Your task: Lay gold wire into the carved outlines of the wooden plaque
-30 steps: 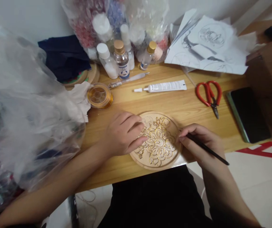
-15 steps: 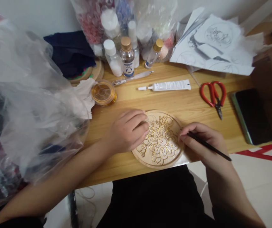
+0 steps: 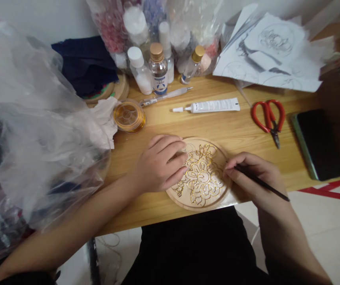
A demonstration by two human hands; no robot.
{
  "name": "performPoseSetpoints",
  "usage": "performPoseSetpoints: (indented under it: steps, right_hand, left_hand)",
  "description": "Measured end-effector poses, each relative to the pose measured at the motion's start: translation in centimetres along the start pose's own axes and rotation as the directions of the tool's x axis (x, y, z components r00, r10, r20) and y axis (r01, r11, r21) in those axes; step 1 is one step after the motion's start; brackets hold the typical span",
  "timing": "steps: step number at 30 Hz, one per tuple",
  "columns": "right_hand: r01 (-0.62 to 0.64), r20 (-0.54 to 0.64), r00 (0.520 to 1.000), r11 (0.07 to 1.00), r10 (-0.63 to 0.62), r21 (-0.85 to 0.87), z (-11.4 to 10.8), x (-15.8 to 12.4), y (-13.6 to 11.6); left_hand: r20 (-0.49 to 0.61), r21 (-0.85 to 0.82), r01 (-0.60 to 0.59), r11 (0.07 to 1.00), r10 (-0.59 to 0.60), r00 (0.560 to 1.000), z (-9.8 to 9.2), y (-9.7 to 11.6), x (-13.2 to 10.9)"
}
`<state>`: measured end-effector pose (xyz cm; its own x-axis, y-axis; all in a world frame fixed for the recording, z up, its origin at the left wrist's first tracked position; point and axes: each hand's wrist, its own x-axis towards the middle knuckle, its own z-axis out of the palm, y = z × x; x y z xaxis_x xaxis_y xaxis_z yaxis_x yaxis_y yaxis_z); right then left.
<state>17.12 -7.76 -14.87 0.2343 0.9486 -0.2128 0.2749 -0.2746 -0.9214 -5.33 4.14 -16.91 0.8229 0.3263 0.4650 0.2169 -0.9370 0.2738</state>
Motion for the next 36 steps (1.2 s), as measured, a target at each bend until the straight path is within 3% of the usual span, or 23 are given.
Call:
performPoseSetpoints:
  steps: [36]
  right_hand:
    - [-0.02, -0.022, 1.0, 0.999, 0.019, -0.042, 0.55, -0.85, 0.04]
  left_hand:
    - [0.069, -0.074, 0.037, 0.997, -0.032, 0.997, 0.1, -0.15, 0.11]
